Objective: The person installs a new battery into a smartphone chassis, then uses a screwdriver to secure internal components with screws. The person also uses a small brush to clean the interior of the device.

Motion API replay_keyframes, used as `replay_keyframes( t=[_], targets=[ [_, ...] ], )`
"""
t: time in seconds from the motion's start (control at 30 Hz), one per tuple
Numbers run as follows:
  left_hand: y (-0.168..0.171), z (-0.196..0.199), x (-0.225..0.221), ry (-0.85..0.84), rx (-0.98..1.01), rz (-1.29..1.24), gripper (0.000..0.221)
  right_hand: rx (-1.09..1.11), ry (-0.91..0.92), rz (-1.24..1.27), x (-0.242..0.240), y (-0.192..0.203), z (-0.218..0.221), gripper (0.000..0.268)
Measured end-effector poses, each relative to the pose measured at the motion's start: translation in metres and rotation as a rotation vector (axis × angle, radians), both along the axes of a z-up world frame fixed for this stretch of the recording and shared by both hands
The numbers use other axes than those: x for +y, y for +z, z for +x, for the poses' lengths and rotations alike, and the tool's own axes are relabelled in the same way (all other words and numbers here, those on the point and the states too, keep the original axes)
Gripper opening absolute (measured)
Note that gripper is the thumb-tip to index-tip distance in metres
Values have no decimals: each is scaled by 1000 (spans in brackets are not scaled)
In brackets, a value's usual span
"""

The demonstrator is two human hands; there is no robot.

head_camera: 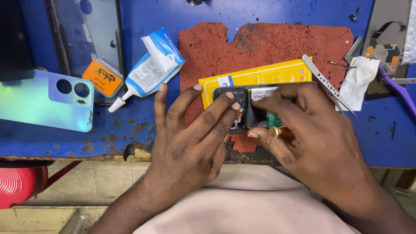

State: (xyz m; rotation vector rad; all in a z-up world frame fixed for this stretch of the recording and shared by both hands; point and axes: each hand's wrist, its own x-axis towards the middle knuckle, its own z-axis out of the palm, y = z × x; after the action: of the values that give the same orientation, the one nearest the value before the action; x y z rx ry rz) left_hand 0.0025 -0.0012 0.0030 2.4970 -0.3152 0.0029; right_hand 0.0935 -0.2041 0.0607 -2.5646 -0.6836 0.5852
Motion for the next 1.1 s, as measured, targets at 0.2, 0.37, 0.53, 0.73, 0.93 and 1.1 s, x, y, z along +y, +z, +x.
replay_keyframes(
  t=[0.2,0.37,0.53,0.73,0.93,1.1],
  targets=[
    [2,0,1,-6,12,3,55,68,40,205,-5,-2,-5,40],
    [0,1,-2,-14,-18,14,59,38,78,279,-12,-16,-13,33],
    [-1,2,-4,-12,-46,9,57,81,237,350,-26,-24,-12,29],
    [2,2,-3,-1,38,14,58,-12,-73,437,-28,-9,0,17],
    [5,5,-6,13,30,19,54,-24,-206,249,-29,4,14,19],
    [6,7,-6,15,41,-14,51,-6,-16,314,-24,-4,18,25]
  ],
)
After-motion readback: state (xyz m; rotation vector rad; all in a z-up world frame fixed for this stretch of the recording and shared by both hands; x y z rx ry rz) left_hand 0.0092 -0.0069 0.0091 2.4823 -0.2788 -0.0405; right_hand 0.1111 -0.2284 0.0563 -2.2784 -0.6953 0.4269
